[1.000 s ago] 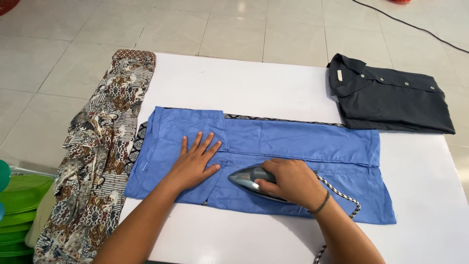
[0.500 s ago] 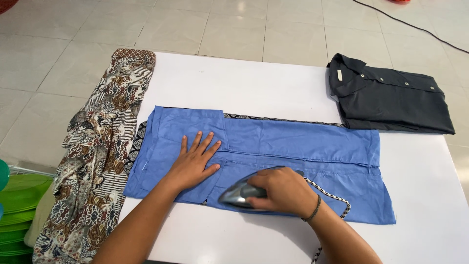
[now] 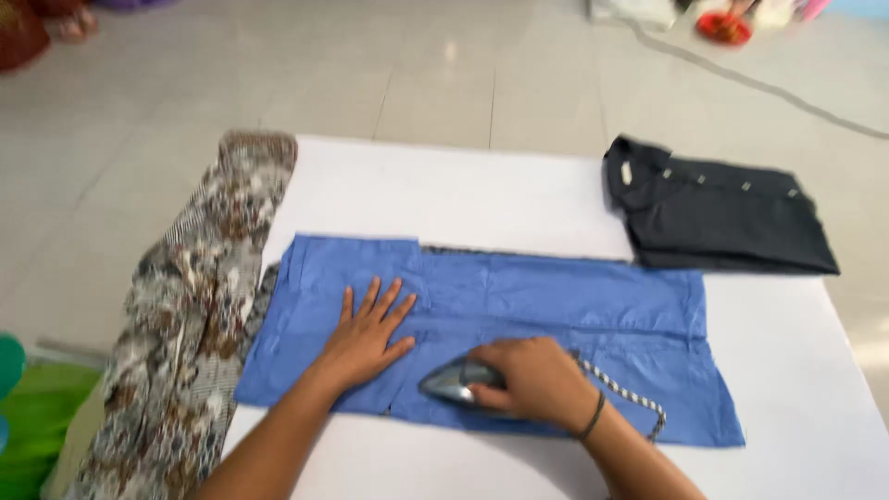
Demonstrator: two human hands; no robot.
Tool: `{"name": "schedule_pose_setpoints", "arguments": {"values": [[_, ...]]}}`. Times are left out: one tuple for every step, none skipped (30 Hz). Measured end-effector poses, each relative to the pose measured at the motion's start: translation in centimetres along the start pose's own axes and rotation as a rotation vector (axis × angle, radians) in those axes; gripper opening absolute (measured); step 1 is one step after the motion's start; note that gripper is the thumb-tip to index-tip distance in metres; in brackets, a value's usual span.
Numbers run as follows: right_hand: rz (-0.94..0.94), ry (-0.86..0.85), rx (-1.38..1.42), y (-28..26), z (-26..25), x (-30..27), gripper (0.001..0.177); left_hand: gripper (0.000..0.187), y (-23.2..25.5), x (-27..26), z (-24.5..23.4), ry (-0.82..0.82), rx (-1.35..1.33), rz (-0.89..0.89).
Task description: The recorder irons a blue button-down shirt on a table and begins to fold it.
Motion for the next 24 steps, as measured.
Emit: {"name": "schedule_pose_setpoints", "arguments": {"values": [[-0.018,0.011,0.000,-0.2,-0.3,0.2,0.042,0.074,-0.3,0.3,0.2,-0.020,-0.004,-0.009],[-0.028,0.036,-0.016,-0.4,-0.7,0.4,0.042,0.074,-0.4,0.7,-0.6,0.005,0.014,-0.003],[-0.017,0.011,0.020,-0.4,-0.3,0.2,0.043,0.074,-0.3,0.5,-0.6,-0.024,0.008,-0.010],[-0.005,-0.013,0.056,-0.4,0.1,0.0,0.044,0.075,-0.2,0.3,-0.5,-0.053,0.003,-0.018],[-0.006,0.002,0.047,-0.4,0.0,0.0,0.044,0.075,-0.1,0.4,-1.0,-0.040,0.010,-0.010],[-0.009,0.011,0.025,-0.4,0.1,0.0,0.042,0.075,-0.1,0.5,-1.0,-0.075,0.014,-0.022],[-0.007,0.014,0.007,-0.3,0.3,-0.2,0.041,0.075,0.0,0.2,-0.8,-0.116,0.012,-0.036],[-0.005,0.022,0.001,-0.3,0.2,0.0,0.041,0.075,-0.2,0.6,-0.7,-0.109,0.015,-0.030],[-0.020,0.042,0.006,-0.6,0.3,-0.1,0.042,0.075,-0.2,0.5,-0.5,-0.096,0.016,-0.029],[-0.036,0.061,0.011,-0.8,0.4,-0.1,0.042,0.075,-0.3,0.5,-0.3,-0.083,0.018,-0.028],[-0.034,0.060,0.011,-0.9,0.4,-0.1,0.042,0.075,-0.2,0.5,-0.2,-0.084,0.016,-0.026],[-0.025,0.026,0.018,-0.9,0.7,0.0,0.043,0.075,-0.2,0.5,-0.2,-0.085,0.015,-0.027],[-0.019,-0.008,0.024,-1.0,0.9,0.1,0.043,0.075,-0.3,0.5,-0.3,-0.083,0.015,-0.029],[-0.019,-0.009,0.023,-1.0,1.0,0.2,0.043,0.075,-0.4,0.5,-0.3,-0.083,0.014,-0.030],[0.018,-0.014,0.009,-0.6,1.1,0.2,0.043,0.074,-0.3,0.5,-0.3,-0.085,0.009,-0.028],[0.055,-0.019,-0.005,-0.3,1.2,0.2,0.043,0.074,-0.3,0.5,-0.2,-0.086,0.005,-0.027],[0.058,-0.023,-0.004,-0.2,1.4,0.2,0.043,0.074,-0.2,0.5,-0.3,-0.090,0.000,-0.026],[0.114,0.032,-0.016,0.4,0.9,0.2,0.043,0.074,-0.2,0.5,-0.3,-0.108,0.001,-0.039],[0.170,0.089,-0.028,1.0,0.5,0.1,0.044,0.075,-0.2,0.6,-0.3,-0.125,0.005,-0.051],[0.173,0.087,-0.027,1.2,0.4,0.0,0.044,0.075,-0.4,0.7,-0.1,-0.128,0.002,-0.049],[0.118,0.084,-0.026,0.8,0.4,0.0,0.043,0.075,-0.3,0.6,-0.3,-0.074,0.002,-0.028],[0.063,0.080,-0.026,0.5,0.3,0.0,0.043,0.074,-0.2,0.5,-0.5,-0.021,0.002,-0.007],[0.064,0.072,-0.021,0.4,0.3,0.0,0.043,0.074,-0.2,0.5,-0.4,-0.028,-0.003,-0.011],[0.033,0.040,-0.006,0.1,0.5,0.0,0.043,0.075,-0.2,0.5,-0.4,-0.024,0.008,-0.010]]}}
Point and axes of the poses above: each hand's wrist, its own x-axis towards the middle knuckle, its own z-axis out of the palm, y = z × x, the point moved 9 cm from there along x, towards the middle knuckle, and after that the axes turned 14 degrees about x, right-handed, at the moved point
